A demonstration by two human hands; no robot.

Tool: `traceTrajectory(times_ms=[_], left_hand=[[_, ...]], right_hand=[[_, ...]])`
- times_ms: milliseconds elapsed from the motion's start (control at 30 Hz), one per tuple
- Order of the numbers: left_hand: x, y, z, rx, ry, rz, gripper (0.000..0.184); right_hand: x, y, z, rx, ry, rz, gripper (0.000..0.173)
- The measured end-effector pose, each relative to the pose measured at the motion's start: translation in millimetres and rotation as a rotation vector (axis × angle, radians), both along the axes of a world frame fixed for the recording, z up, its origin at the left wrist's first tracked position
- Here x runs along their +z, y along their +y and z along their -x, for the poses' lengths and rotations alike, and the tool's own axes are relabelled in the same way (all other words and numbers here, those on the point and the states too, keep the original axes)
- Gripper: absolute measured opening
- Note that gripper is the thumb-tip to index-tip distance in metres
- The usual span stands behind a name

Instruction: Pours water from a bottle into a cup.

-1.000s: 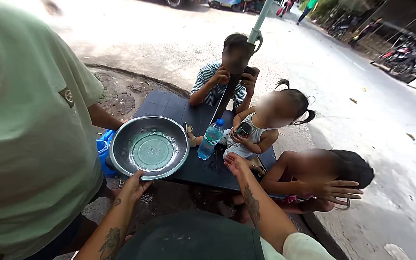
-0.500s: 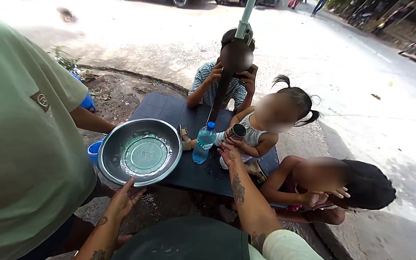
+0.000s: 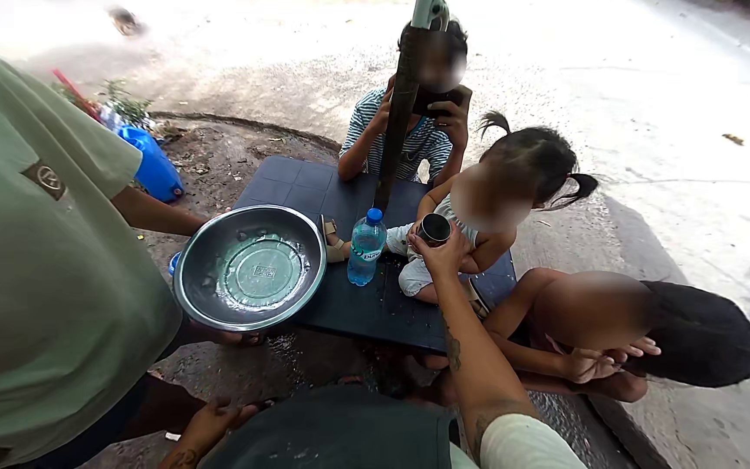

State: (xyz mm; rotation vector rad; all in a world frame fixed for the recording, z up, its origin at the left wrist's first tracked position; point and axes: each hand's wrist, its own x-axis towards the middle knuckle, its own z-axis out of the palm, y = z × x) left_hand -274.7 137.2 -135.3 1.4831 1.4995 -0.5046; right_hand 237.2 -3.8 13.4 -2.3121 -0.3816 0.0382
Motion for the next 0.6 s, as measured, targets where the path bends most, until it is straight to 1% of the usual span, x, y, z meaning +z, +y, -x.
traceTrajectory(times_ms=[33, 67, 100, 133, 233, 300, 367, 433, 500, 600], left_hand=[[-22, 2, 17, -0.125, 0.059, 0.013, 0.053], [-33, 3, 28, -0.204, 0.102, 0.022, 0.053], [-37, 2, 35, -0.241, 0.128, 0.024, 0.052], [-35, 0, 37, -0.236, 0.134, 0.024, 0.05], [-21, -5, 32, -0.117, 0.088, -0.003, 0.047], [-15, -7, 27, -0.074, 0.074, -0.015, 0.049], [-20, -7, 25, -0.088, 0.073, -0.026, 0.05], [-23, -5, 22, -0.112, 0.07, -0.028, 0.052], [-18, -6, 17, -0.091, 0.062, -0.012, 0.054], [2, -4, 6, -0.095, 0.075, 0.015, 0.053]], right_hand=[[-1, 3, -2, -0.01, 0.022, -0.026, 0.095], [-2, 6, -2, -0.02, 0.033, -0.062, 0.092], [-3, 8, -1, -0.019, 0.019, -0.108, 0.09], [-4, 9, 2, -0.007, -0.022, -0.156, 0.089], [-2, 9, 16, 0.088, -0.246, -0.29, 0.086], [12, 8, 25, 0.168, -0.412, -0.38, 0.079], [41, 7, 38, 0.279, -0.52, -0.5, 0.074], [79, 4, 56, 0.41, -0.576, -0.615, 0.071], [122, -2, 76, 0.569, -0.602, -0.719, 0.072], [184, -20, 105, 0.798, -0.596, -0.841, 0.078]])
